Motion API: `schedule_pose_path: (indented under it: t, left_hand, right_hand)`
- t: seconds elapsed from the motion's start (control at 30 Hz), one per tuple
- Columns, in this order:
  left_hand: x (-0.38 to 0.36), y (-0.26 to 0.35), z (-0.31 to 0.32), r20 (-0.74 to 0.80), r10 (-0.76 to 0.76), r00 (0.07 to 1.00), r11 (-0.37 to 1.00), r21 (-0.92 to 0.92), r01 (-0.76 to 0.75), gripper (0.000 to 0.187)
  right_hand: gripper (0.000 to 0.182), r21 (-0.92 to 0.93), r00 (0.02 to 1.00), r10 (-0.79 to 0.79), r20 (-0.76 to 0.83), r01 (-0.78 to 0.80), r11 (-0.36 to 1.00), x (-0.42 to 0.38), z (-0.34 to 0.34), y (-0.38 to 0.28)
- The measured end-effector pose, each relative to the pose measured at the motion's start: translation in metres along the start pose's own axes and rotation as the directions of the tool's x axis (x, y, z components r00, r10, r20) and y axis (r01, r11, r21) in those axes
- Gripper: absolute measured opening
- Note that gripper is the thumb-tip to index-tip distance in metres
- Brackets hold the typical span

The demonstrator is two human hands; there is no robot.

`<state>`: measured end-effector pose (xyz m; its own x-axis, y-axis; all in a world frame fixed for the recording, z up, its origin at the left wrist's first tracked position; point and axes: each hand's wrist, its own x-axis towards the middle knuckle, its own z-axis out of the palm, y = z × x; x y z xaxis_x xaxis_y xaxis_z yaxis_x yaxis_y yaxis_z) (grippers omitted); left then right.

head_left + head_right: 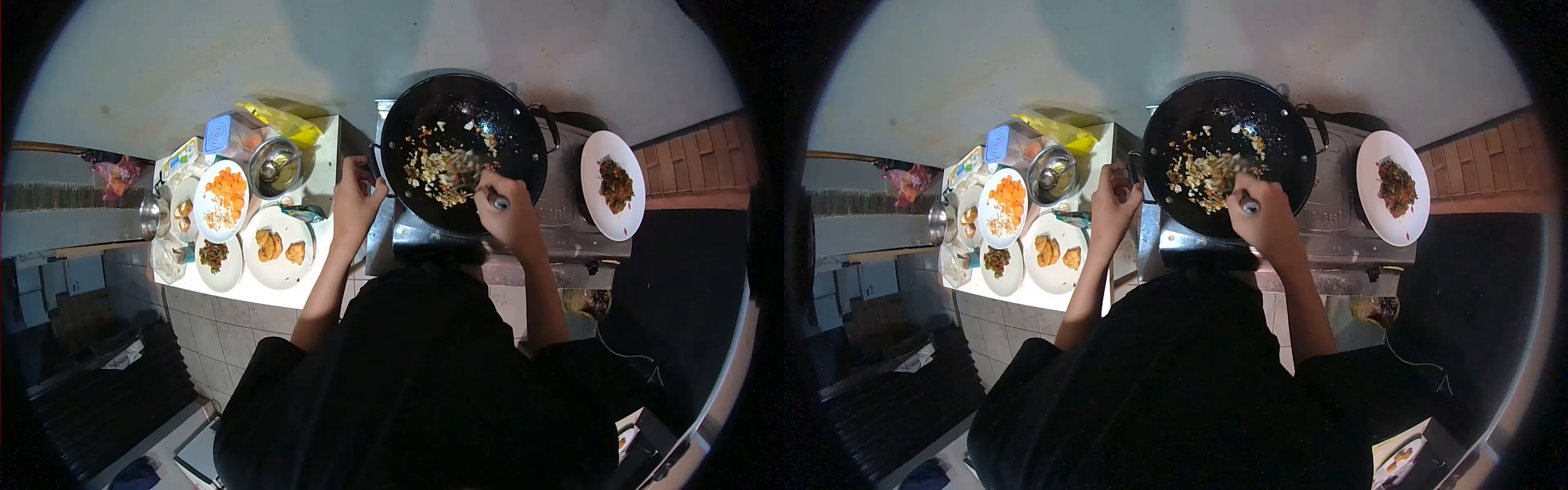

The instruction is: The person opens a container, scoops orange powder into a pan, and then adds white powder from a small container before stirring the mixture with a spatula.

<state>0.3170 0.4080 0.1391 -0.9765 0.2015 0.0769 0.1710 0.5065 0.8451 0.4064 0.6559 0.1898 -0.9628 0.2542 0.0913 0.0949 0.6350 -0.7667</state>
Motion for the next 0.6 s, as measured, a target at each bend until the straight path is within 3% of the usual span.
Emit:
schedule_pose_path:
  t: [0.07,0.13,0.2,0.27,0.33,0.4,0.47,0.6]
  left_hand:
    - [0.000,-0.004,0.004,-0.039,0.041,0.998,0.998,-0.040,-0.042,0.039]
    - [0.000,0.001,0.001,-0.007,-0.008,1.000,0.999,-0.036,0.008,0.041]
    - [0.000,0.003,0.001,0.009,-0.063,0.998,0.998,-0.029,0.063,0.043]
    - [0.000,0.000,0.000,0.004,-0.042,0.999,0.999,-0.032,0.043,0.043]
    - [0.000,0.001,0.000,0.004,-0.046,0.999,0.998,-0.038,0.046,0.043]
    - [-0.001,0.002,0.000,0.007,-0.051,0.999,0.998,-0.048,0.051,0.042]
    - [0.001,0.004,-0.001,0.013,-0.043,0.999,0.998,-0.040,0.043,0.042]
    - [-0.001,0.006,-0.002,0.009,-0.044,0.999,0.997,-0.062,0.045,0.041]
  right_hand:
    - [0.005,0.152,0.994,0.014,0.106,-0.030,0.988,-0.003,0.002,0.001]
    - [0.005,0.170,0.997,0.014,0.071,-0.025,0.985,0.001,-0.002,0.004]
    - [0.007,0.121,0.999,-0.042,-0.016,0.043,0.992,0.003,-0.013,0.002]
    - [0.007,0.097,1.000,-0.013,0.027,0.010,0.995,0.003,-0.030,0.004]
    - [0.009,-0.088,0.999,-0.026,-0.043,0.022,0.996,0.006,-0.037,0.021]
    - [0.015,-0.171,0.999,0.051,0.011,-0.048,0.984,0.003,-0.044,0.037]
    - [0.014,-0.200,0.942,-0.332,0.041,0.333,0.921,-0.003,-0.048,0.043]
    - [0.020,-0.119,0.935,-0.339,0.104,0.350,0.929,0.004,-0.071,0.028]
